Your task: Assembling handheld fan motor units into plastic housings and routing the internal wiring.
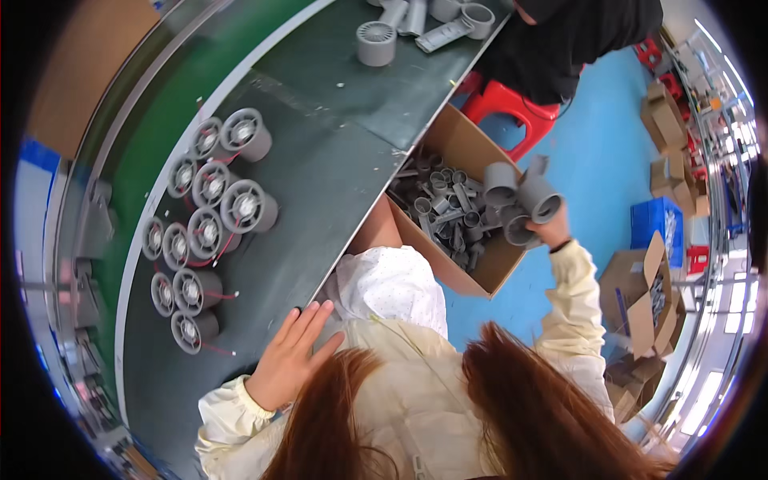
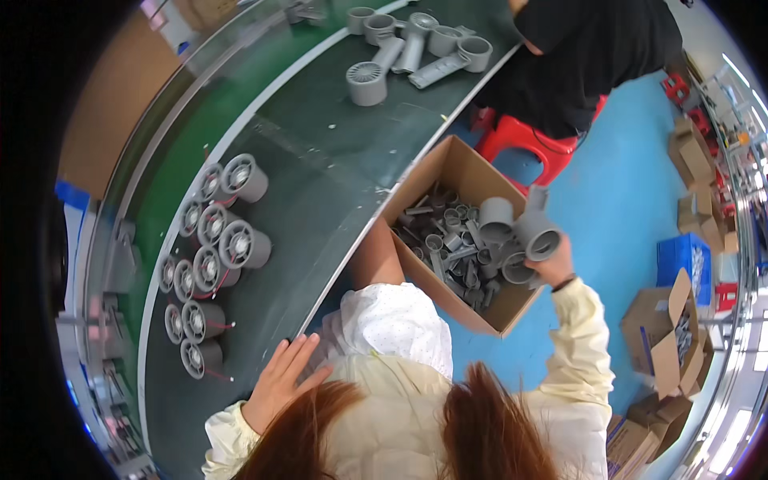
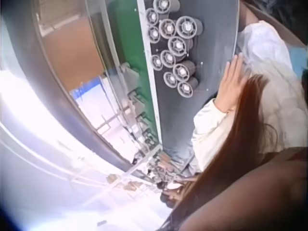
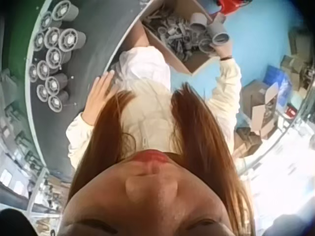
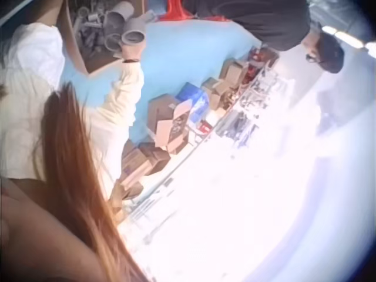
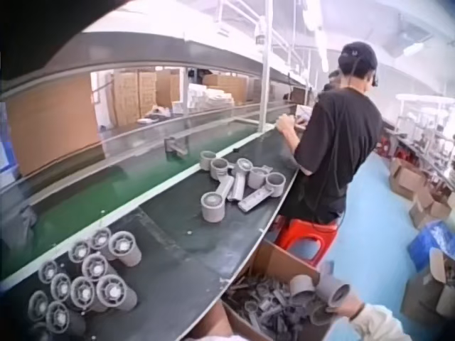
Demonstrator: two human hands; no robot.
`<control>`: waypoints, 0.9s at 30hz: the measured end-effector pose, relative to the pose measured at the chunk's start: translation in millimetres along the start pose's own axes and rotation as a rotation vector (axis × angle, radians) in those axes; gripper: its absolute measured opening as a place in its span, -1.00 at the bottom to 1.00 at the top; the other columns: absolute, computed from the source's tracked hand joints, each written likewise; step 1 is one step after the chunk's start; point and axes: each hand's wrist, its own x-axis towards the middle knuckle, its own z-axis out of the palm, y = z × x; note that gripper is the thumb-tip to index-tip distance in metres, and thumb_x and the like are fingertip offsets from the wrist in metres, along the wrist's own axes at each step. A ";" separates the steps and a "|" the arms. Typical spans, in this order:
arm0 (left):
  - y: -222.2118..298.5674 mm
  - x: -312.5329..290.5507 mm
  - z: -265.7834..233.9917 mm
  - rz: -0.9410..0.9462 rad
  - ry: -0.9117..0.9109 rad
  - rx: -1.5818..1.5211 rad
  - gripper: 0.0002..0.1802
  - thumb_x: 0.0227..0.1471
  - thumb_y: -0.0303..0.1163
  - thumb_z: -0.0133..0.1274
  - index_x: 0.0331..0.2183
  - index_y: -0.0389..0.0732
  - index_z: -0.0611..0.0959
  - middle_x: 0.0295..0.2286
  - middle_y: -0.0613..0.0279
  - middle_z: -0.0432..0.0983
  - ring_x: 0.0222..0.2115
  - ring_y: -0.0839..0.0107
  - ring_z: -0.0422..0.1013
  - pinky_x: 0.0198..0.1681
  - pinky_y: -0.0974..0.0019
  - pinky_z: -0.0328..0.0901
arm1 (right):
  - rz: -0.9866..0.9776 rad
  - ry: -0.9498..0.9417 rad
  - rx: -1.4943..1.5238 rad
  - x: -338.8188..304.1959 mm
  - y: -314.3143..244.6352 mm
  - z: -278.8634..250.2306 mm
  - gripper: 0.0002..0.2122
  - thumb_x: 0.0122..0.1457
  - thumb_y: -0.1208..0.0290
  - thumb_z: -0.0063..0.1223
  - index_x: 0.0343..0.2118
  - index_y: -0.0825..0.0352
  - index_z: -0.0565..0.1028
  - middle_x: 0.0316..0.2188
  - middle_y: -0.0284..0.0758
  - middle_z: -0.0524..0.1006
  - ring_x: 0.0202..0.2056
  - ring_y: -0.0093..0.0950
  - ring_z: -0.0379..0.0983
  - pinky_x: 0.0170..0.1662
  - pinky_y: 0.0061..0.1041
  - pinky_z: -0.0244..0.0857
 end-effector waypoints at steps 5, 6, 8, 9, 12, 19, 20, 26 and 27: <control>1.2 -16.5 24.8 0.114 0.088 0.075 -0.52 -0.10 -0.39 0.01 -0.04 -0.13 0.55 0.20 -0.11 0.12 0.19 0.03 0.16 0.26 0.01 0.02 | -0.798 0.201 -0.656 7.5 -141.2 -122.2 -0.39 -0.27 0.44 0.26 0.00 0.35 0.45 0.00 -0.15 0.46 0.01 -0.10 0.37 0.08 -0.24 0.23; 3.4 -20.0 33.0 0.147 0.158 0.042 -0.52 -0.12 -0.40 0.02 -0.06 -0.14 0.55 0.21 -0.11 0.11 0.18 0.06 0.17 0.25 0.04 0.05 | -0.584 0.117 -0.428 1.7 -164.1 -150.3 -0.39 -0.25 0.49 0.23 0.02 0.37 0.44 0.03 -0.19 0.46 0.06 -0.19 0.36 0.11 -0.28 0.23; 2.9 -27.9 30.9 0.134 0.197 0.087 -0.54 -0.12 -0.40 0.02 -0.08 -0.15 0.56 0.20 -0.12 0.13 0.17 0.07 0.19 0.25 0.05 0.06 | -0.700 0.094 -0.164 4.4 -226.9 -159.4 -0.41 -0.17 0.55 0.18 0.06 0.43 0.38 -0.01 -0.22 0.47 0.02 -0.23 0.39 0.08 -0.30 0.27; 1.9 -32.2 32.7 0.223 0.231 0.119 -0.56 -0.12 -0.40 0.02 -0.10 -0.16 0.56 0.19 -0.12 0.14 0.16 0.09 0.21 0.24 0.05 0.08 | -0.725 0.110 0.057 -2.7 -261.6 -168.6 -0.42 -0.10 0.60 0.12 0.09 0.49 0.32 -0.04 -0.24 0.49 -0.03 -0.28 0.43 0.05 -0.31 0.31; 15.5 -54.4 41.7 0.188 0.358 0.166 -0.60 -0.12 -0.39 0.03 -0.14 -0.18 0.56 0.16 -0.12 0.20 0.12 0.12 0.26 0.21 0.07 0.14 | -0.416 -0.619 0.550 9.6 -374.8 -141.0 -0.49 -0.01 0.70 0.02 0.09 0.56 0.29 -0.03 -0.13 0.48 -0.08 -0.27 0.49 0.00 -0.31 0.36; 50.8 -105.3 52.3 0.015 0.555 0.081 -0.63 -0.14 -0.40 0.05 -0.18 -0.17 0.57 0.06 -0.08 0.35 0.00 0.15 0.38 0.08 0.10 0.28 | -1.347 -1.338 0.276 -45.2 -587.3 71.9 -0.73 -0.14 0.63 0.12 -0.28 0.47 0.54 -0.36 -0.21 0.60 -0.34 -0.36 0.55 -0.17 -0.40 0.43; 54.7 -111.3 53.8 0.000 0.608 0.072 -0.62 -0.14 -0.41 0.05 -0.17 -0.18 0.57 0.04 -0.06 0.37 -0.03 0.15 0.40 0.05 0.12 0.30 | -0.553 -1.639 0.729 -71.7 -599.9 110.2 -0.75 -0.12 0.62 0.14 -0.29 0.44 0.54 -0.39 -0.25 0.60 -0.38 -0.44 0.54 -0.23 -0.45 0.43; 60.4 -159.7 52.2 -0.248 0.773 0.021 -0.63 -0.14 -0.47 0.11 -0.17 -0.17 0.60 -0.01 -0.02 0.43 -0.10 0.10 0.44 -0.06 0.14 0.36 | -0.285 -1.566 0.486 -121.2 -633.2 266.2 -0.76 -0.17 0.54 0.20 -0.34 0.41 0.56 -0.40 -0.23 0.59 -0.39 -0.38 0.52 -0.25 -0.40 0.38; 63.1 -168.2 54.5 -0.330 0.844 -0.036 -0.64 -0.15 -0.49 0.14 -0.18 -0.17 0.62 -0.02 -0.02 0.44 -0.11 0.08 0.44 -0.08 0.13 0.36 | -0.237 -1.560 0.444 -125.0 -633.6 283.0 -0.76 -0.18 0.52 0.22 -0.35 0.41 0.56 -0.39 -0.22 0.59 -0.39 -0.37 0.52 -0.26 -0.39 0.37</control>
